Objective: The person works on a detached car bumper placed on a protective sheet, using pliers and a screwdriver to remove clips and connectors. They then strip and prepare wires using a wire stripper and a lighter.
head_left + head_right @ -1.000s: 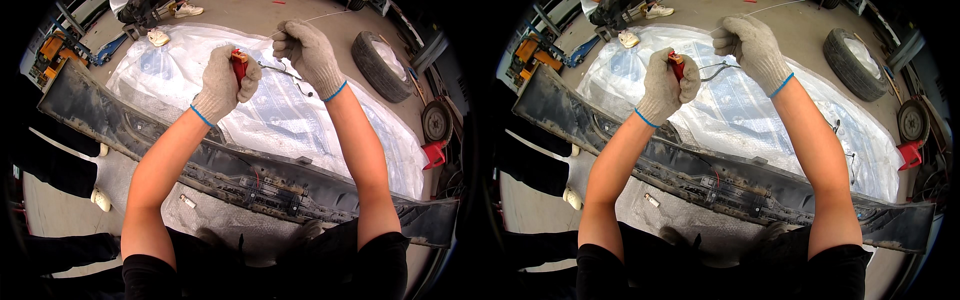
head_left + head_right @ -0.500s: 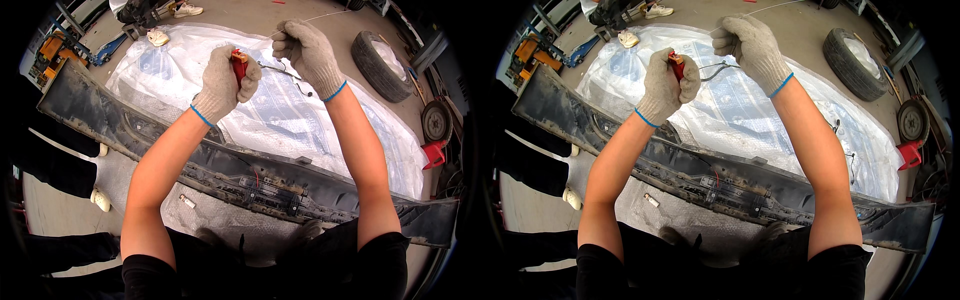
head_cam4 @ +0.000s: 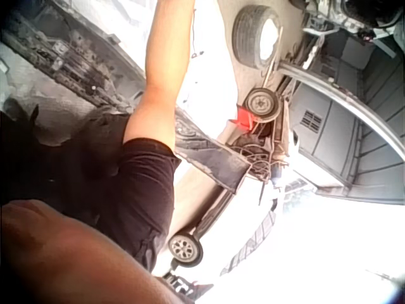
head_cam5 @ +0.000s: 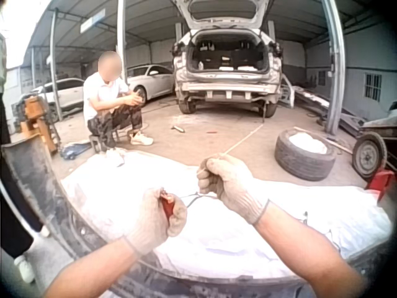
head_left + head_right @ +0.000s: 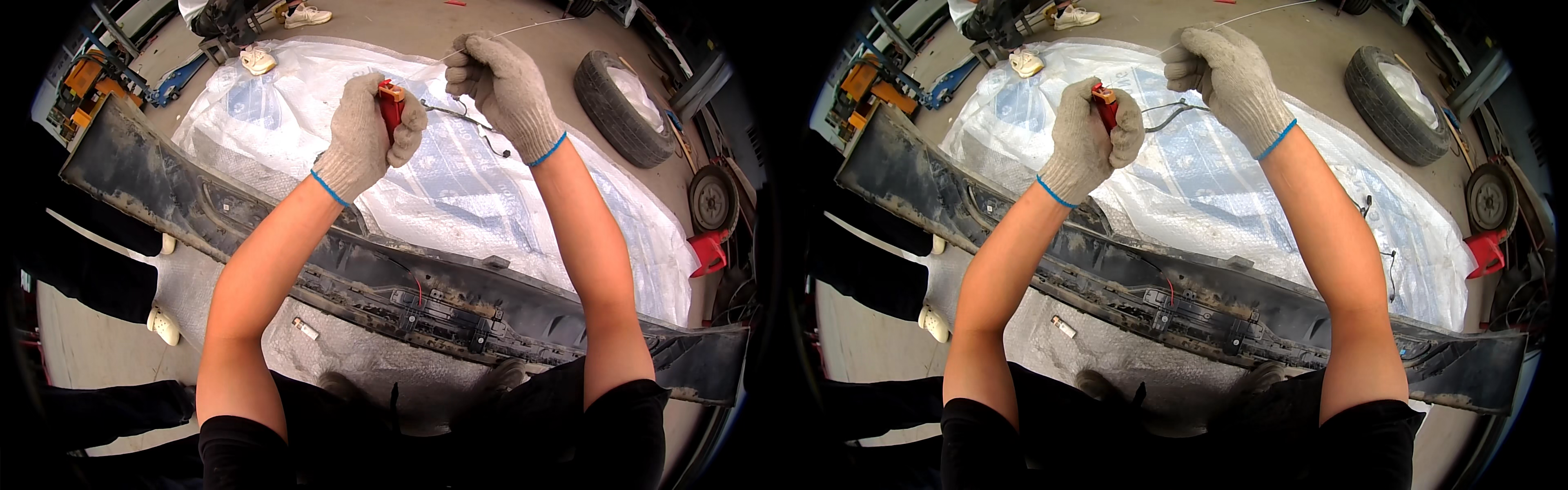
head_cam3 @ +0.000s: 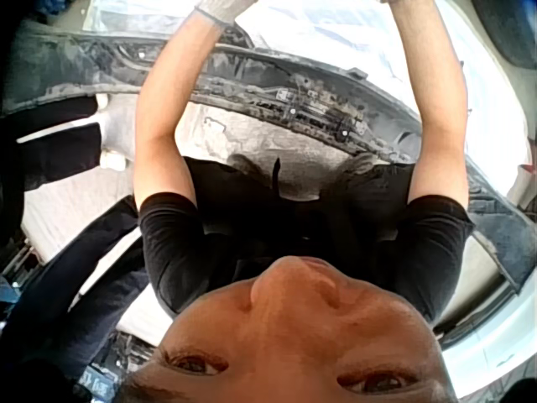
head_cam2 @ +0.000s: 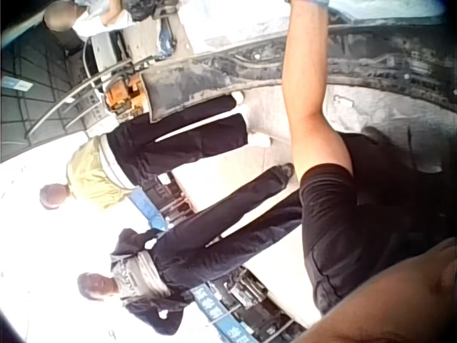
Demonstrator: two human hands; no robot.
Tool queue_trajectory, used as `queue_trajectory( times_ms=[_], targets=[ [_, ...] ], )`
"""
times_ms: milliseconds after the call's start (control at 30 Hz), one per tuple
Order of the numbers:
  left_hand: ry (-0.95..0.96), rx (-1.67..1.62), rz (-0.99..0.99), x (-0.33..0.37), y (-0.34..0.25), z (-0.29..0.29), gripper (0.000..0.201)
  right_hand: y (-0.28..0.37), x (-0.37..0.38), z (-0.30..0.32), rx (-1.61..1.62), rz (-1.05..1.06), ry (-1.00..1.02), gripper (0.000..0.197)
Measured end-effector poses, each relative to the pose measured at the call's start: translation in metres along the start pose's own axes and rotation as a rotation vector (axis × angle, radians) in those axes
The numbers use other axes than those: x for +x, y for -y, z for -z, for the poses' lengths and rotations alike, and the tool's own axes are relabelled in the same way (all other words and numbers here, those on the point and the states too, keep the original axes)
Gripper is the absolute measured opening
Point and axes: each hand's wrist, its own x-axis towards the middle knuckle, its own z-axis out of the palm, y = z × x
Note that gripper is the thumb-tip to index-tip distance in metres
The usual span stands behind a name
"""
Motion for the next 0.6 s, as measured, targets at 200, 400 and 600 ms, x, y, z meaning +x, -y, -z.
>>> queue_trajectory(
  times_ms=[200, 400, 600],
  targets=[
    [0.009, 0.018, -0.008, 0.0006, 0.0005, 0.0003, 0.053, 0.0, -0.0006, 0.0002, -0.005, 0.0, 0.007, 0.026],
    [-0.007, 0.01, -0.005, 0.001, 0.0018, 0.0008, 0.053, -0.0006, -0.0007, 0.0, -0.003, -0.003, -0.006, 0.026],
    [-0.006, -0.009, 0.004, 0.0006, 0.0016, 0.0022, 0.053, -0.0002, -0.0008, -0.0005, -0.006, -0.008, -0.008, 0.025]
  ],
)
